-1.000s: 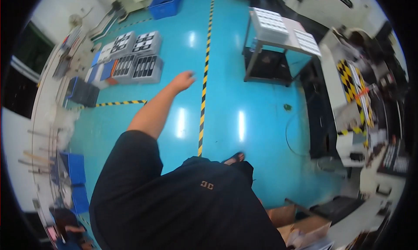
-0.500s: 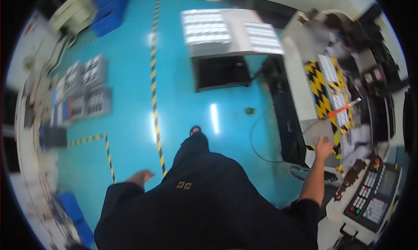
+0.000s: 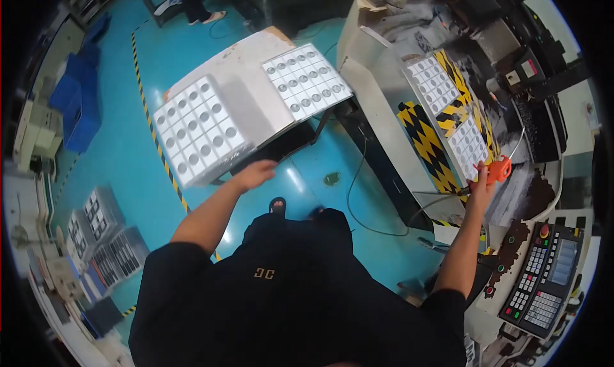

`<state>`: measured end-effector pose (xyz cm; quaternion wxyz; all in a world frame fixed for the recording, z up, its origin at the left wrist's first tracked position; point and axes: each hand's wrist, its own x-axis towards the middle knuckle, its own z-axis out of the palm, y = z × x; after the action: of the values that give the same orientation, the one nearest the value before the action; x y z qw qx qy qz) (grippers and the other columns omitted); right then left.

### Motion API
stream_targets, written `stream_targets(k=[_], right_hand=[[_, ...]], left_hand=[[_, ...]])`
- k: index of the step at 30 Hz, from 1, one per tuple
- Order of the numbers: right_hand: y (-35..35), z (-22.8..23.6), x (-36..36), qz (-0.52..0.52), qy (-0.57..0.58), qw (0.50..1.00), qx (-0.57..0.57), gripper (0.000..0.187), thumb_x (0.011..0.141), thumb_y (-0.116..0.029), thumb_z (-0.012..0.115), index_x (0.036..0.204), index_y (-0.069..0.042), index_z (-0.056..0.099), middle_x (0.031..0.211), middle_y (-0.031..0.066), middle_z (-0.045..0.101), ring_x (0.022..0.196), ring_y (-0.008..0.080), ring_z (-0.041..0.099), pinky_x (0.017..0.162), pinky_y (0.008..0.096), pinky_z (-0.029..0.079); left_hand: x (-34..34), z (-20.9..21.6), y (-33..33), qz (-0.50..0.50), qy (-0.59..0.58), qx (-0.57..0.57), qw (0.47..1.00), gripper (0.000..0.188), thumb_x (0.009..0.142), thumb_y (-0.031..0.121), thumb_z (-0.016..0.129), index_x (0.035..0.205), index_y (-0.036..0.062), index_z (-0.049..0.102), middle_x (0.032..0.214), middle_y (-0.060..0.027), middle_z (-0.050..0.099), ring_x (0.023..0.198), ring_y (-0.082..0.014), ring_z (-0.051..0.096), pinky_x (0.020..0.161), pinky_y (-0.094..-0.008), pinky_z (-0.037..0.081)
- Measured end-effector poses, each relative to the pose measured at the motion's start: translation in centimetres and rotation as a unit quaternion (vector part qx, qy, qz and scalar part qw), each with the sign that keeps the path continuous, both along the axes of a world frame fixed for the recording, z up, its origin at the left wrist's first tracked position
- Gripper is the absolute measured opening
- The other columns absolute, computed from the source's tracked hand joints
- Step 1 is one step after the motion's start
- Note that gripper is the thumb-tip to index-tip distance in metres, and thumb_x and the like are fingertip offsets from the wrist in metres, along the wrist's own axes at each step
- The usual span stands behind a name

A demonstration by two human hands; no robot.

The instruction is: The person removes plastic sheets from a machine, cleans the surface with an air nozzle, and then places new sheets onto the machine. They repeat this process with a stack of rectangular sheets and then with a stack of dark panels.

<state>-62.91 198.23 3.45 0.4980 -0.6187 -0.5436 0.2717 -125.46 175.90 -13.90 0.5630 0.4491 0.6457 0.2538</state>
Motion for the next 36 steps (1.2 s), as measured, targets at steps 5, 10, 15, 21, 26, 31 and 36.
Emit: stream_targets(k=[5, 10, 15, 21, 26, 31, 36], right_hand=[[-7.0, 5.4, -14.0, 0.186, -0.461, 0.830, -0.251, 0.045, 0.088, -0.034, 0.068, 0.119, -0.005, 0.052, 0.090, 0.0239, 0.066, 0.084, 0.0420, 0.065, 0.071, 0.0487, 0.050], [-7.8, 5.8, -16.3, 0.312, -0.301, 0.815, -0.385, 0.044, 0.087, -0.040, 0.070, 0.106, -0.006, 0.049, 0.093, 0.0247, 0.065, 0.088, 0.0449, 0.063, 0.075, 0.0482, 0.049], [-2.7, 3.3, -15.8, 0.324, -0.228, 0.820, -0.414, 0.050, 0.087, -0.046, 0.068, 0.109, -0.006, 0.048, 0.093, 0.0220, 0.066, 0.089, 0.0432, 0.063, 0.076, 0.0471, 0.049], [4.0, 4.5, -15.6, 0.283, -0.265, 0.814, -0.433, 0.043, 0.088, -0.044, 0.068, 0.104, -0.006, 0.056, 0.095, 0.0212, 0.067, 0.091, 0.0411, 0.064, 0.079, 0.0446, 0.050], [11.3, 16.1, -11.5, 0.197, -0.215, 0.892, -0.345, 0.036, 0.088, -0.027, 0.068, 0.116, -0.005, 0.061, 0.092, 0.0149, 0.067, 0.083, 0.0342, 0.064, 0.077, 0.0354, 0.050], [18.6, 18.5, -16.0, 0.133, -0.475, 0.814, -0.308, 0.035, 0.085, -0.029, 0.070, 0.091, 0.001, 0.052, 0.076, 0.0241, 0.062, 0.077, 0.0438, 0.062, 0.066, 0.0518, 0.046], [24.1, 16.8, -19.5, 0.158, -0.529, 0.770, -0.321, 0.031, 0.086, -0.025, 0.069, 0.090, 0.000, 0.052, 0.074, 0.0215, 0.063, 0.074, 0.0414, 0.064, 0.066, 0.0488, 0.050]], left_hand=[[2.3, -0.9, 17.0, 0.078, -0.121, -0.111, 0.983, 0.046, 0.090, 0.022, 0.062, 0.134, 0.0100, 0.052, 0.114, -0.0079, 0.062, 0.103, -0.0195, 0.058, 0.086, -0.0360, 0.050], [5.6, -3.3, 28.6, 0.183, -0.143, -0.182, 0.956, 0.022, 0.088, 0.021, 0.062, 0.108, 0.0129, 0.061, 0.097, -0.0045, 0.065, 0.086, -0.0179, 0.061, 0.072, -0.0344, 0.051], [4.7, -5.3, 34.8, 0.206, -0.173, -0.236, 0.934, 0.010, 0.088, 0.021, 0.060, 0.089, 0.0109, 0.061, 0.080, -0.0010, 0.063, 0.068, -0.0155, 0.060, 0.054, -0.0259, 0.046], [2.6, -7.8, 43.1, 0.058, -0.026, -0.193, 0.979, 0.012, 0.086, 0.018, 0.057, 0.089, 0.0088, 0.064, 0.082, -0.0083, 0.065, 0.077, -0.0195, 0.062, 0.063, -0.0325, 0.049], [0.0, -4.2, 50.2, -0.265, 0.354, 0.049, 0.896, 0.048, 0.085, 0.026, 0.056, 0.126, 0.0012, 0.055, 0.115, -0.0246, 0.064, 0.109, -0.0382, 0.061, 0.095, -0.0422, 0.048], [-2.6, -5.2, 52.4, -0.424, 0.383, -0.121, 0.811, 0.083, 0.083, 0.034, 0.058, 0.151, 0.0010, 0.025, 0.155, -0.0298, 0.017, 0.136, -0.0398, 0.040, 0.112, -0.0398, 0.034], [-1.9, -4.0, 53.4, -0.456, 0.380, -0.141, 0.792, 0.086, 0.084, 0.039, 0.059, 0.151, 0.0004, 0.022, 0.156, -0.0297, 0.012, 0.141, -0.0429, 0.029, 0.115, -0.0398, 0.030]])
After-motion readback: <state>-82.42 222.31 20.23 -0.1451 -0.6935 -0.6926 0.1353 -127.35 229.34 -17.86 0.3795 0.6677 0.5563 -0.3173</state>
